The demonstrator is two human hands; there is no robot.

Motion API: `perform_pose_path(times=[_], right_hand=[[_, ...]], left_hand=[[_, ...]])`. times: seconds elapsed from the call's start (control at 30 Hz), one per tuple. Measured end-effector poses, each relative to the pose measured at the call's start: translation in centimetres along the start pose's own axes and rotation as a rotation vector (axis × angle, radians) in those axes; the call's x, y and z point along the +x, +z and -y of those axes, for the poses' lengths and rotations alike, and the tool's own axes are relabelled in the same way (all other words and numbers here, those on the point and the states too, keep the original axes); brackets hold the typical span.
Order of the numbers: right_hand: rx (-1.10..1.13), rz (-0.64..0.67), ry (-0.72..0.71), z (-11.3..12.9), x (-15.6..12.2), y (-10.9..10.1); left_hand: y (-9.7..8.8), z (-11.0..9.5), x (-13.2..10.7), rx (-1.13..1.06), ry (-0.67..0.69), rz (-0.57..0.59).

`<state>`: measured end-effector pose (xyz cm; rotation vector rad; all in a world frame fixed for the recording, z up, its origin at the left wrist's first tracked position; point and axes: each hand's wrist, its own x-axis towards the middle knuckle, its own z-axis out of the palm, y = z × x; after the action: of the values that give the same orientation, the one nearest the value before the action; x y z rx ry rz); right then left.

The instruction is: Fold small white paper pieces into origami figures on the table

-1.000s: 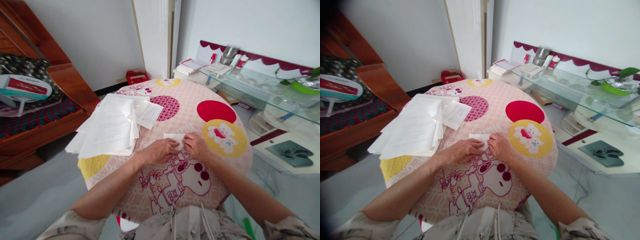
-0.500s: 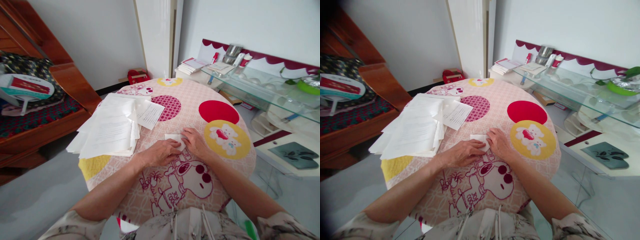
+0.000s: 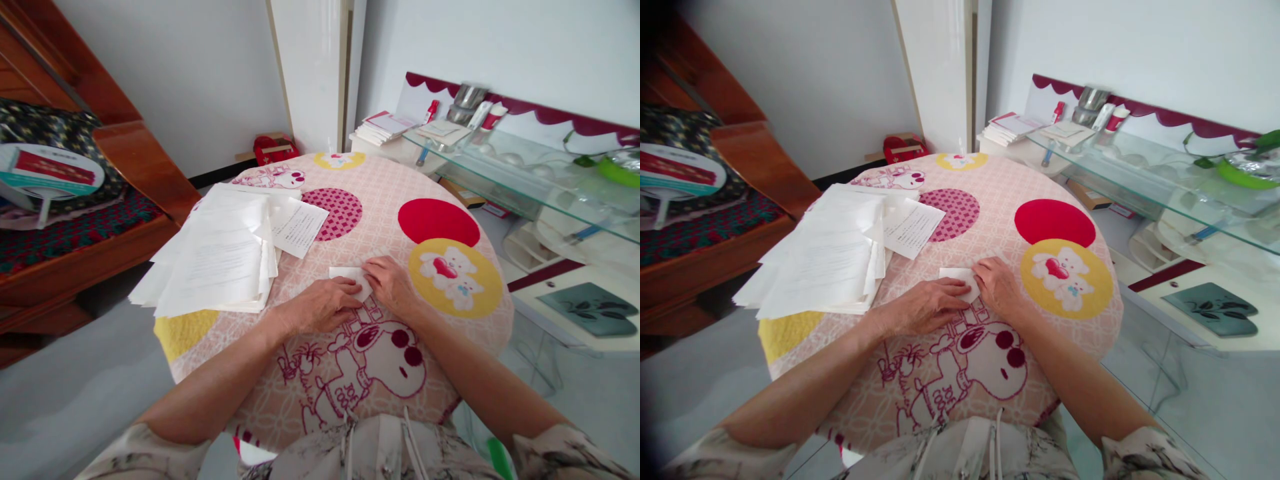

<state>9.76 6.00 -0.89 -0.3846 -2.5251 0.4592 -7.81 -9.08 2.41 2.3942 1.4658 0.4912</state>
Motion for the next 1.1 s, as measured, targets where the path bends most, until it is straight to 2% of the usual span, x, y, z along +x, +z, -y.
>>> perform_pose_path(times=[0.3, 0.53, 0.87, 1.1], right_hand=[[-0.016, -0.004, -0.024, 0.5, 0.4, -0.2], [-0.142, 0.071, 0.094, -0.1, 0.4, -0.5], [-0.033, 0.096, -0.062, 0.6, 0.4, -0.3], [-0.125, 0.102, -0.211, 0.7, -0.3, 0.2]], left_hand=[[-0.4, -0.4, 0.1, -0.008, 0.01, 0.001], [-0.3, -0.3, 0.1, 0.01, -0.004, 0.023], [-0.7, -0.8, 0.3, -0.069, 0.012, 0.003], [-0.9, -1.3, 0.4, -0.065, -0.022, 0.029]])
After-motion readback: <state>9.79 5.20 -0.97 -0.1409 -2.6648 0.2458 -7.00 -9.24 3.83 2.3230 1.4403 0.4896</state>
